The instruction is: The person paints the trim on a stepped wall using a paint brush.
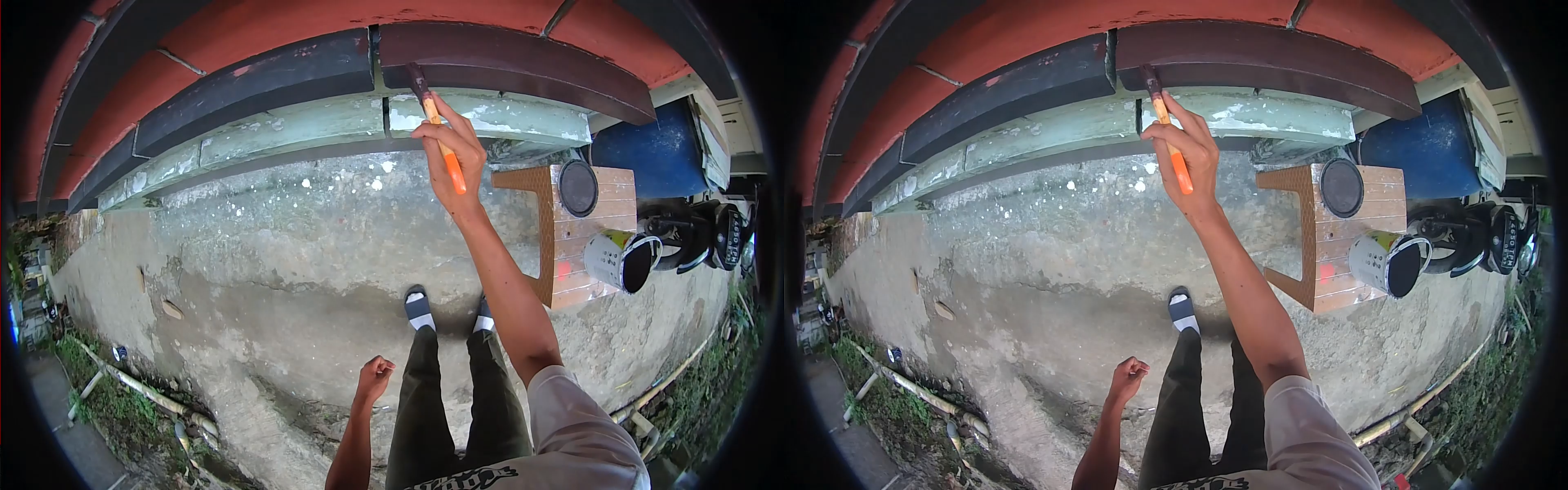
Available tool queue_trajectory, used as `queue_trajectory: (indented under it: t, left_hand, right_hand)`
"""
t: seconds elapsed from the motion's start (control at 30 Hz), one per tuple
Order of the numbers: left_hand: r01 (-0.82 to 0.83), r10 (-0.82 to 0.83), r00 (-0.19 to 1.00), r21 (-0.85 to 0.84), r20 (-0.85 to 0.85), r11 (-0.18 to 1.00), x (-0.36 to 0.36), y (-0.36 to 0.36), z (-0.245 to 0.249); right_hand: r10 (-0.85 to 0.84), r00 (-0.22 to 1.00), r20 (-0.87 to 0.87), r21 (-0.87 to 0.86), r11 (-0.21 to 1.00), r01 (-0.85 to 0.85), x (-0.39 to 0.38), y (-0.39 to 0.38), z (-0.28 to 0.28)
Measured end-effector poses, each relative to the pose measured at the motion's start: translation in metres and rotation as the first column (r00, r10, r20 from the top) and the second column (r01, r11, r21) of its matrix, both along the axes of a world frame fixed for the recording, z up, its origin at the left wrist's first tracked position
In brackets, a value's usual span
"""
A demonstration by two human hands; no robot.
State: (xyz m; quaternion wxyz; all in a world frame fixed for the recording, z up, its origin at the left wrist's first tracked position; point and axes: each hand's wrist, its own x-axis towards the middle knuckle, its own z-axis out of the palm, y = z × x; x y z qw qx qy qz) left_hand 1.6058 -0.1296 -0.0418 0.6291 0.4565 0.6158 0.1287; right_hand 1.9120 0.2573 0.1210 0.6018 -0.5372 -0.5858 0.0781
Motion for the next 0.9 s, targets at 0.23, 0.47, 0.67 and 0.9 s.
queue_trajectory:
  t: [0.23,0.47,0.67,0.9]
  left_hand:
    - [-0.021,0.021,1.0,0.02,0.009,1.0,0.0,-0.004,0.001]
    - [-0.085,0.085,0.996,0.012,0.028,0.996,0.009,-0.019,0.005]
    - [-0.13,0.129,0.991,0.017,0.037,0.991,0.006,-0.023,0.001]
    - [-0.147,0.146,0.989,0.038,0.032,0.988,-0.003,-0.033,-0.007]
  right_hand:
    - [-0.338,0.938,-0.071,0.064,0.937,0.342,0.047,-0.014,-0.004]
    - [-0.019,1.0,-0.021,-0.043,0.999,0.018,-0.036,0.01,-0.001]
    - [0.009,0.987,-0.163,-0.039,0.999,-0.016,-0.007,0.008,0.001]
    - [-0.321,0.944,-0.076,0.088,0.941,0.327,0.012,-0.004,-0.001]
